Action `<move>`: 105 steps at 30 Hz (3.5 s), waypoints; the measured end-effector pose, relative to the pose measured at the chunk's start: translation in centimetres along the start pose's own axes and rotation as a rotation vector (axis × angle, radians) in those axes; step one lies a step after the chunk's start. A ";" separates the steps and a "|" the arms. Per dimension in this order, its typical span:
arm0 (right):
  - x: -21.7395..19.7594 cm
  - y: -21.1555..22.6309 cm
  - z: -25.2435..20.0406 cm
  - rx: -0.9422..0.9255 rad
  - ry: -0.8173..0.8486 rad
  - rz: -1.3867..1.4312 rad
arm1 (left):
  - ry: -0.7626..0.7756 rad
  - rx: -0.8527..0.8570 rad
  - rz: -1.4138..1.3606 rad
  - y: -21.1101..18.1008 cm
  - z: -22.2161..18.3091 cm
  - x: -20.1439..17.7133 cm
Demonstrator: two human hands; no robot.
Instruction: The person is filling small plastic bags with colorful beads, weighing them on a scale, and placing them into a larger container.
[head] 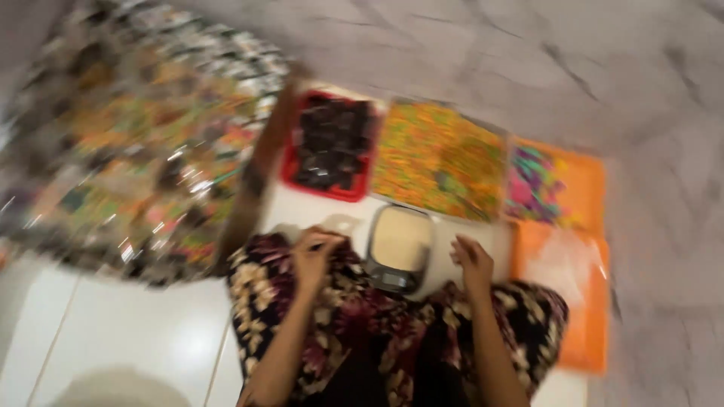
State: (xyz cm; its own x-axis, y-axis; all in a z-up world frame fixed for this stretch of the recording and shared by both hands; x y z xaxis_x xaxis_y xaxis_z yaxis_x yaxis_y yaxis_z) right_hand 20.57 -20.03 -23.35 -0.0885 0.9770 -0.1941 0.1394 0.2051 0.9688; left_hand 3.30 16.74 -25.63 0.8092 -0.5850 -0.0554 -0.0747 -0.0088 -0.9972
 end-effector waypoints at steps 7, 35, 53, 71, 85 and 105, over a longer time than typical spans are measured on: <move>-12.0 7.8 -1.4 -0.165 -0.424 0.178 | 0.225 0.231 0.247 -1.2 1.1 -1.9; -25.5 -6.4 -1.5 0.405 -0.412 -0.767 | 0.411 0.021 0.811 -12.1 -4.1 3.0; -30.7 -3.6 -5.9 0.342 -0.627 -0.533 | 0.491 0.153 0.825 -11.5 -5.2 2.8; -5.7 13.2 -10.8 0.224 0.250 0.506 | 0.813 0.770 0.376 -26.0 -16.6 13.7; -3.4 27.4 -16.5 -0.778 0.164 -0.282 | 0.623 0.391 0.288 -24.6 -15.2 10.3; -3.1 28.3 -12.6 -0.706 0.441 -0.523 | 1.243 0.098 0.604 -23.4 -11.3 9.3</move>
State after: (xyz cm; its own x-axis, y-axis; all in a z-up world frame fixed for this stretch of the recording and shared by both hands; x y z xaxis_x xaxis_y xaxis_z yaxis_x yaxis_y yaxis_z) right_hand 12.37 -18.00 6.61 -0.3513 0.6344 -0.6886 -0.6308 0.3831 0.6748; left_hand 6.00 2.33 -2.23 -0.3826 -0.8089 -0.4464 -0.1409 0.5285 -0.8371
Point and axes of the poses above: each hand's wrist, its own z-axis towards the middle knuckle, its own x-axis out of the palm, y = z × x, the point moved 5 cm from there along z, towards the middle knuckle, and after that the axes turned 8 degrees about z, right-handed, at the moved point
